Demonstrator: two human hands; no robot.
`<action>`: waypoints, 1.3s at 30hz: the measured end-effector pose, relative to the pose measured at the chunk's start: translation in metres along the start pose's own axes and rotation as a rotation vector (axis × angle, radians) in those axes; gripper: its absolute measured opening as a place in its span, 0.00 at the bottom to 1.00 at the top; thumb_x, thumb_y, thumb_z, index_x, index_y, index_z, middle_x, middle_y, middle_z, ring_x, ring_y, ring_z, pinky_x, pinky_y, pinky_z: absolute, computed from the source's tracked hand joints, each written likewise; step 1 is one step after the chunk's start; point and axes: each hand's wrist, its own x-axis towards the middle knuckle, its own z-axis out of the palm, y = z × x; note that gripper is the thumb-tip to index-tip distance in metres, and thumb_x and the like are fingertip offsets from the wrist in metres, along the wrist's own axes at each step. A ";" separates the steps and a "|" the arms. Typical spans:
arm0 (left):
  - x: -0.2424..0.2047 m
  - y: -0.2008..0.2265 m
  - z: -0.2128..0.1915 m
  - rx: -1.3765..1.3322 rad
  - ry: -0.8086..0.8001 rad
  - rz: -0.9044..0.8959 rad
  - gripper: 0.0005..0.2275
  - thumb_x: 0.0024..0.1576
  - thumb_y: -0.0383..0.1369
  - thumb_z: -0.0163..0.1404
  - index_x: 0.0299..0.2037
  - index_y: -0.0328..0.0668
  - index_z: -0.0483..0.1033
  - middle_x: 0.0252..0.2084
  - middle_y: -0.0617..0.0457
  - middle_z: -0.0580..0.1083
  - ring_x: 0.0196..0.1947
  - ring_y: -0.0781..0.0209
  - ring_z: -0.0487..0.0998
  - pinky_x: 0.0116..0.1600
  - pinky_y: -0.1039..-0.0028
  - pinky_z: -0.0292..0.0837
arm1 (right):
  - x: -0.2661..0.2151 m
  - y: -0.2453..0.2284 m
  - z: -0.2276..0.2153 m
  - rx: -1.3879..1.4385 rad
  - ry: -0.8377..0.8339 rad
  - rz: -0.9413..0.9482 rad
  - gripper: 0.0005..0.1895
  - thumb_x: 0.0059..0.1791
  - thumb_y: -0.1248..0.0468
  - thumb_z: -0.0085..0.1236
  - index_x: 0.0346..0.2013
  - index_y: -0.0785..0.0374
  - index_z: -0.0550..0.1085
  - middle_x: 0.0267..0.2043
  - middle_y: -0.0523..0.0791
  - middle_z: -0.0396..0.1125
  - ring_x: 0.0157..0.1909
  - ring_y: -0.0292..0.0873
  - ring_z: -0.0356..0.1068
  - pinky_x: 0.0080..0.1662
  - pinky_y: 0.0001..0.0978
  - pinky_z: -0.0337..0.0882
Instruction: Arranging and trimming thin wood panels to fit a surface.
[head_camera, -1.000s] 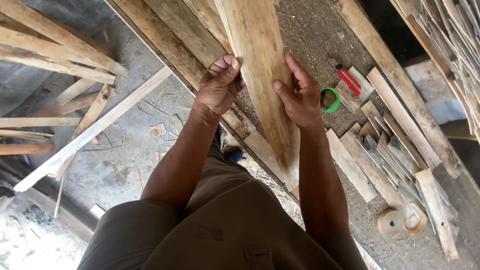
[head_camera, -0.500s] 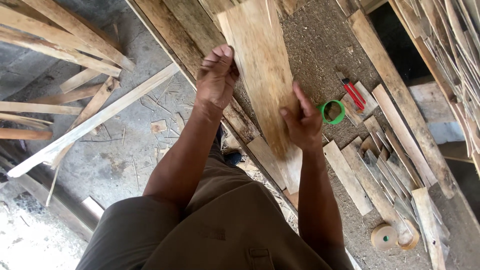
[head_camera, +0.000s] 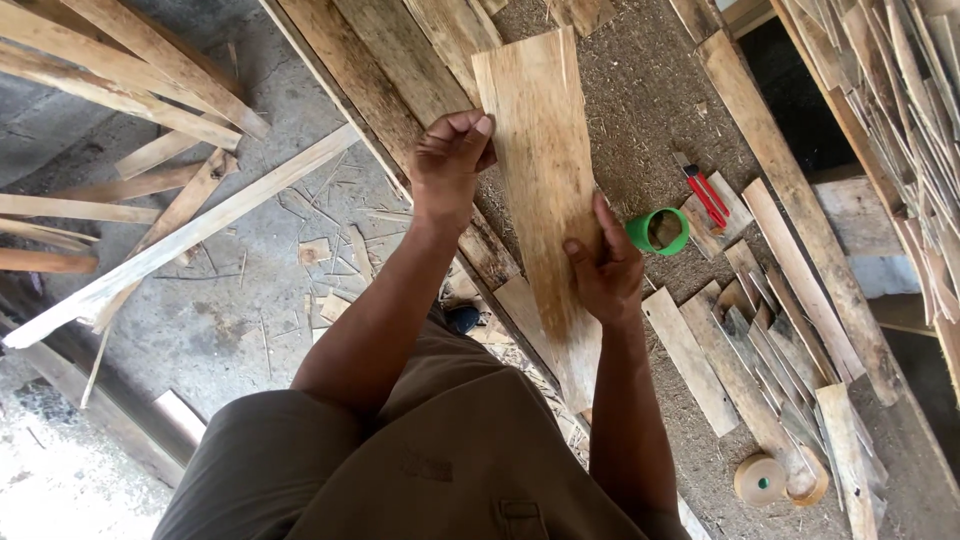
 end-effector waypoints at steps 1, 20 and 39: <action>0.001 -0.001 0.000 -0.001 0.000 0.001 0.01 0.63 0.26 0.57 0.41 0.38 0.81 0.34 0.54 0.80 0.29 0.67 0.78 0.36 0.73 0.78 | 0.000 0.000 0.001 0.000 -0.001 0.000 0.33 0.55 0.74 0.57 0.75 0.68 0.59 0.65 0.54 0.68 0.59 0.40 0.68 0.59 0.29 0.69; -0.007 0.017 0.008 0.566 0.098 0.239 0.10 0.56 0.32 0.63 0.41 0.31 0.83 0.30 0.49 0.83 0.26 0.70 0.81 0.28 0.80 0.78 | -0.006 -0.009 0.015 -0.138 0.035 -0.044 0.33 0.54 0.75 0.57 0.74 0.70 0.59 0.65 0.55 0.69 0.55 0.37 0.72 0.54 0.27 0.73; -0.066 -0.004 -0.009 0.733 -0.542 -0.210 0.07 0.59 0.28 0.56 0.44 0.36 0.82 0.39 0.49 0.83 0.35 0.65 0.86 0.41 0.75 0.87 | 0.107 -0.012 -0.011 -0.057 0.321 -0.352 0.11 0.58 0.71 0.61 0.52 0.66 0.68 0.36 0.41 0.66 0.31 0.29 0.60 0.31 0.22 0.62</action>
